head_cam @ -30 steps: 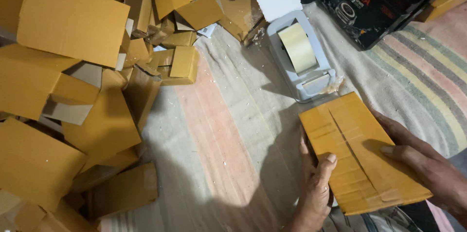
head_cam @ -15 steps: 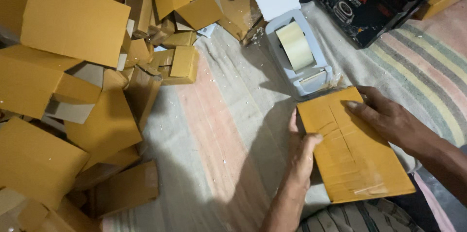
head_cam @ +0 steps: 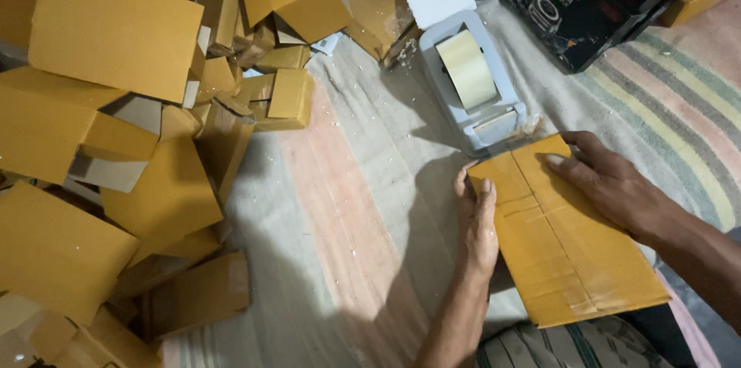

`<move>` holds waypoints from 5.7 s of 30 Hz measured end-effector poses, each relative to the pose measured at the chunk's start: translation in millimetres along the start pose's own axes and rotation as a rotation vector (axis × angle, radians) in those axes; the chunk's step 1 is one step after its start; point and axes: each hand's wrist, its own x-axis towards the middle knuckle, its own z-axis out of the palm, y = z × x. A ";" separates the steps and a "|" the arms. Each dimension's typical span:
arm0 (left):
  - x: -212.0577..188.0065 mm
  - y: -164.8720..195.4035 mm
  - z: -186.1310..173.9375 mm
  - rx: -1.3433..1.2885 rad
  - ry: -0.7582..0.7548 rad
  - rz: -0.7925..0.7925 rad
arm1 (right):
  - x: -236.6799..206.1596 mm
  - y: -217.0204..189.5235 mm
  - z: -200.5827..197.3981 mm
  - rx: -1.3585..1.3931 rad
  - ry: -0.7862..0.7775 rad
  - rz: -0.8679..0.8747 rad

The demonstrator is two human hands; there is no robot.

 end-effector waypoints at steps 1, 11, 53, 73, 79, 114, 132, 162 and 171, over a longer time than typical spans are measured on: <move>1.8 -2.3 -0.9 0.027 0.007 0.021 | 1.0 -1.7 0.6 -0.005 0.006 -0.009; 13.2 -13.1 -1.7 0.121 0.099 0.065 | 2.6 -14.7 -1.8 0.279 -0.045 -0.074; 20.9 -13.1 20.2 0.230 0.112 0.119 | 2.2 -30.3 -15.3 0.279 -0.001 -0.042; 22.9 -23.3 18.2 0.251 0.114 0.198 | 6.3 -27.7 -15.9 0.261 -0.006 -0.044; 25.6 -24.7 15.8 0.256 0.102 0.195 | 5.9 -28.2 -14.7 0.267 -0.008 -0.016; 25.6 -30.0 6.3 0.178 0.040 0.260 | -17.8 31.3 -9.9 -0.379 0.419 -1.062; 20.7 -17.8 -7.3 0.168 -0.063 0.229 | -46.6 5.6 44.4 -0.647 0.259 -1.070; -0.5 -9.9 -12.7 0.252 0.025 0.257 | -157.3 109.3 56.6 -0.802 0.353 -1.038; 1.9 -13.5 -17.6 0.237 0.000 0.290 | -91.5 44.0 59.5 -0.715 0.285 -1.088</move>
